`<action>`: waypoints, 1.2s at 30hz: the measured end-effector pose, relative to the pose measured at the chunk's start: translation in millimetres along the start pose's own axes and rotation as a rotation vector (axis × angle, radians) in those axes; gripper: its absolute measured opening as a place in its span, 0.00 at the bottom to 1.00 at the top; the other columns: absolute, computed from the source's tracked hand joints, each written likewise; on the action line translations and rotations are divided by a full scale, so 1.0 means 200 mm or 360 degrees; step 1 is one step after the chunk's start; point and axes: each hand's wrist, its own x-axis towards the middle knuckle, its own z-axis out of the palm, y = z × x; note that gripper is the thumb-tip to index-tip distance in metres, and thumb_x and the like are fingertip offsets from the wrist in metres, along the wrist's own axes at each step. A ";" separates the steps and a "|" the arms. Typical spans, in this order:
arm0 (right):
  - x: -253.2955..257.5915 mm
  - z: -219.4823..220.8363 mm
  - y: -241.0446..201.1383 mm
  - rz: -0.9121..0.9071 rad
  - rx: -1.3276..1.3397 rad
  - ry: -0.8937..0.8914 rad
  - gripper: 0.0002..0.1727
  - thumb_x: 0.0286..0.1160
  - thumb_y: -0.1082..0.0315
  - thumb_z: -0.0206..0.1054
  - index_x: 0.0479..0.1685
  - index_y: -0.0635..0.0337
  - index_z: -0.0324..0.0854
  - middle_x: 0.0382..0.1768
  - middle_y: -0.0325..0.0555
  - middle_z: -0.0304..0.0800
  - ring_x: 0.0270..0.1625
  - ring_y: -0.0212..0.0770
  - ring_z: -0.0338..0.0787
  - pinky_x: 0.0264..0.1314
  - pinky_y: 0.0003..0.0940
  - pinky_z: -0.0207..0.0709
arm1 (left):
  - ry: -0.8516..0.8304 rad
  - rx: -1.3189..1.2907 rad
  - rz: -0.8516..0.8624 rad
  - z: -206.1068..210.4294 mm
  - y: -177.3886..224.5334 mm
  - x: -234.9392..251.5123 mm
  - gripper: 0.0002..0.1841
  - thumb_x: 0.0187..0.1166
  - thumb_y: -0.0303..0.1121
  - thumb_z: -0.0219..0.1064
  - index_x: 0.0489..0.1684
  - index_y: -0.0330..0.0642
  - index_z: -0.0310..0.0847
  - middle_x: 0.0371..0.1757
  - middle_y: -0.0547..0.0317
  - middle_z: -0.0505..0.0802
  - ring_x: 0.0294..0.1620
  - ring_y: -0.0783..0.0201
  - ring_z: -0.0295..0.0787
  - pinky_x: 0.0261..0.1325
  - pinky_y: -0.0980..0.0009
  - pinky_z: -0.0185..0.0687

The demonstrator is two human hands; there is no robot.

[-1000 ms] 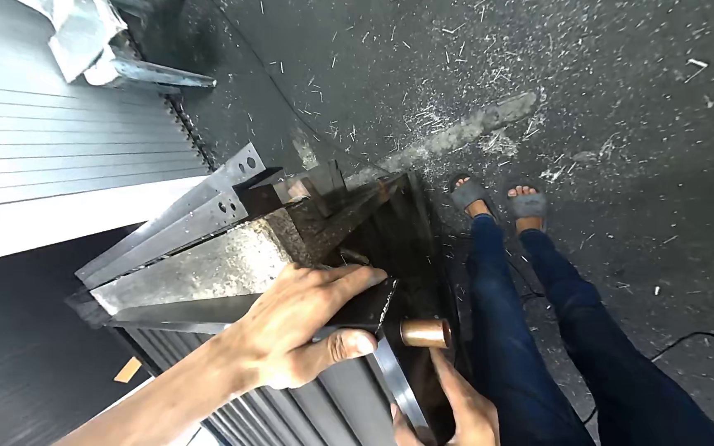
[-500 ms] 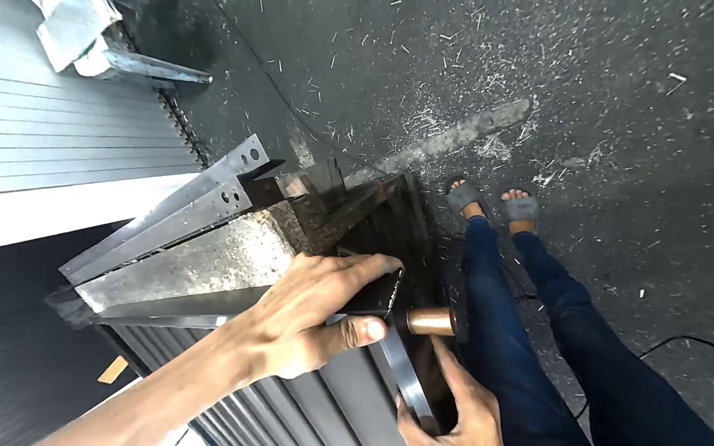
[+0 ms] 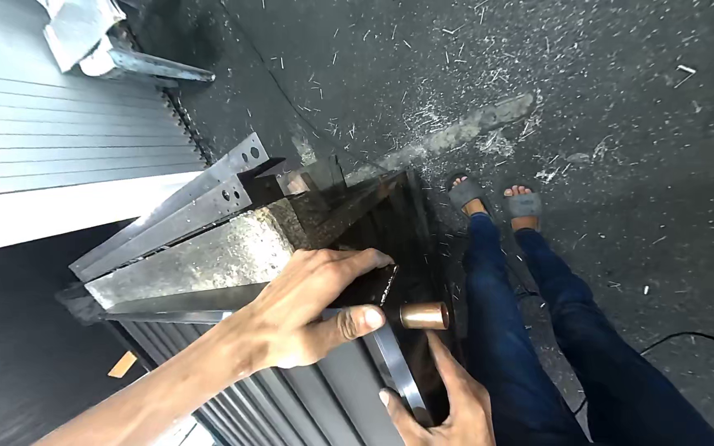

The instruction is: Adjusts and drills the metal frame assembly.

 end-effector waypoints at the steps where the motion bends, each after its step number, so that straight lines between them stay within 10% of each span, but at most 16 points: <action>1: 0.00 0.00 0.00 0.0005 0.0014 0.0000 0.48 0.51 0.52 0.87 0.72 0.78 0.77 0.60 0.58 0.93 0.62 0.35 0.92 0.68 0.29 0.84 | 0.0006 0.0001 0.0011 0.00 0.00 0.00 0.42 0.82 0.73 0.36 0.66 0.50 0.84 0.41 0.74 0.93 0.42 0.79 0.89 0.43 0.69 0.86; 14: 0.00 -0.01 0.00 0.0039 0.0090 -0.0021 0.46 0.50 0.53 0.87 0.71 0.76 0.79 0.59 0.55 0.94 0.61 0.35 0.93 0.65 0.31 0.86 | -0.0108 -0.0097 0.0002 -0.01 -0.02 -0.01 0.44 0.81 0.74 0.39 0.78 0.49 0.78 0.63 0.70 0.92 0.59 0.78 0.89 0.59 0.67 0.88; 26: 0.03 -0.07 0.02 0.0065 0.0240 -0.0216 0.49 0.51 0.48 0.88 0.73 0.73 0.77 0.62 0.55 0.92 0.63 0.37 0.92 0.66 0.37 0.86 | -0.0068 -0.0288 -0.0045 0.00 -0.04 -0.01 0.41 0.80 0.74 0.47 0.74 0.50 0.81 0.57 0.72 0.93 0.57 0.78 0.88 0.59 0.68 0.87; 30: 0.20 -0.20 0.32 -0.0152 0.0832 -0.0697 0.41 0.78 0.35 0.64 0.78 0.61 0.76 0.63 0.45 0.91 0.64 0.34 0.89 0.66 0.38 0.86 | -0.0055 -0.0324 -0.0021 0.01 -0.05 -0.02 0.40 0.79 0.73 0.48 0.73 0.51 0.82 0.55 0.73 0.93 0.52 0.78 0.88 0.55 0.70 0.87; 32: 0.35 -0.23 0.52 -0.0020 0.0428 -0.0765 0.36 0.85 0.34 0.52 0.78 0.52 0.76 0.61 0.40 0.91 0.61 0.35 0.90 0.61 0.41 0.88 | -0.0057 -0.0318 -0.0002 0.01 -0.08 -0.02 0.40 0.79 0.73 0.49 0.73 0.50 0.82 0.56 0.71 0.93 0.52 0.77 0.89 0.54 0.70 0.88; 36: 0.59 -0.01 0.90 0.0124 -0.0814 -0.1100 0.26 0.77 0.58 0.69 0.76 0.50 0.78 0.67 0.51 0.87 0.70 0.58 0.85 0.63 0.63 0.82 | -0.0158 -0.0250 -0.0099 -0.02 -0.06 -0.02 0.41 0.77 0.74 0.51 0.69 0.46 0.84 0.52 0.56 0.95 0.50 0.69 0.91 0.51 0.63 0.87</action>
